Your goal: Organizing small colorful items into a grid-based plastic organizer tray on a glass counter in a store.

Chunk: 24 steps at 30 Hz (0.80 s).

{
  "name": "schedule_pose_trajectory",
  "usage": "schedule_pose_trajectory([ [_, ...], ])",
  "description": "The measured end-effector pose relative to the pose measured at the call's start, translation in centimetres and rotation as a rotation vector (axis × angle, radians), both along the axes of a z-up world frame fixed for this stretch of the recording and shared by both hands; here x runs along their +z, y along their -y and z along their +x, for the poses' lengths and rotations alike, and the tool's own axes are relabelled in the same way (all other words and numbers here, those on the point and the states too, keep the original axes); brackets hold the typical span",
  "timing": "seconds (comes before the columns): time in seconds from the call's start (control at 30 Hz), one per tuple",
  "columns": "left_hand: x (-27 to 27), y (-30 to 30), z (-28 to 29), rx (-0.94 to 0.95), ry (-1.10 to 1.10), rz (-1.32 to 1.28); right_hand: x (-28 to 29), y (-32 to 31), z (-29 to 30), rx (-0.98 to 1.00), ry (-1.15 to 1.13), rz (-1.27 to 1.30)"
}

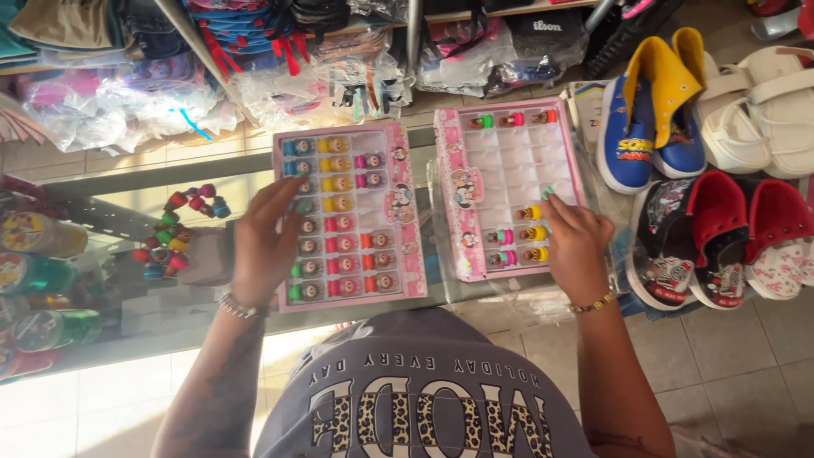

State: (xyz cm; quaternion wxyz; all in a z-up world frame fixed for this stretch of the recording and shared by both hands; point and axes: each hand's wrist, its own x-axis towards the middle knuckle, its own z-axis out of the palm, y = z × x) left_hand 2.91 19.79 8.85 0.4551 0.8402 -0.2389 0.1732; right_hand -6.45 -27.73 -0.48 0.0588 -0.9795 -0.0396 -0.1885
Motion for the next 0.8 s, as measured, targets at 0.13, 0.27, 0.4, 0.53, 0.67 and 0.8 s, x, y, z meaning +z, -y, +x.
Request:
schedule_pose_trajectory([
  [0.13,-0.4,-8.5,-2.1,0.251,0.028,-0.001,2.5,-1.8,-0.6,0.065,0.075,0.028],
  [0.27,-0.9,-14.9,-4.0,0.531,0.070,0.087,5.6,-7.1,-1.1,0.199,0.143,0.135],
  [0.4,-3.4,-18.8,-4.3,0.621,0.095,0.064,7.5,-14.3,-1.4,0.341,0.032,0.342],
  [0.53,-6.6,-17.1,-3.2,0.660,-0.041,0.180,5.1,-18.7,-0.8,0.385,0.019,0.329],
  [0.67,-7.7,-13.8,-0.7,0.412,0.155,0.377,5.0,-22.1,-0.5,0.491,-0.062,0.369],
  [0.8,-9.3,-12.8,2.0,0.540,0.099,0.549,5.6,-23.9,-1.0,0.544,-0.092,0.390],
])
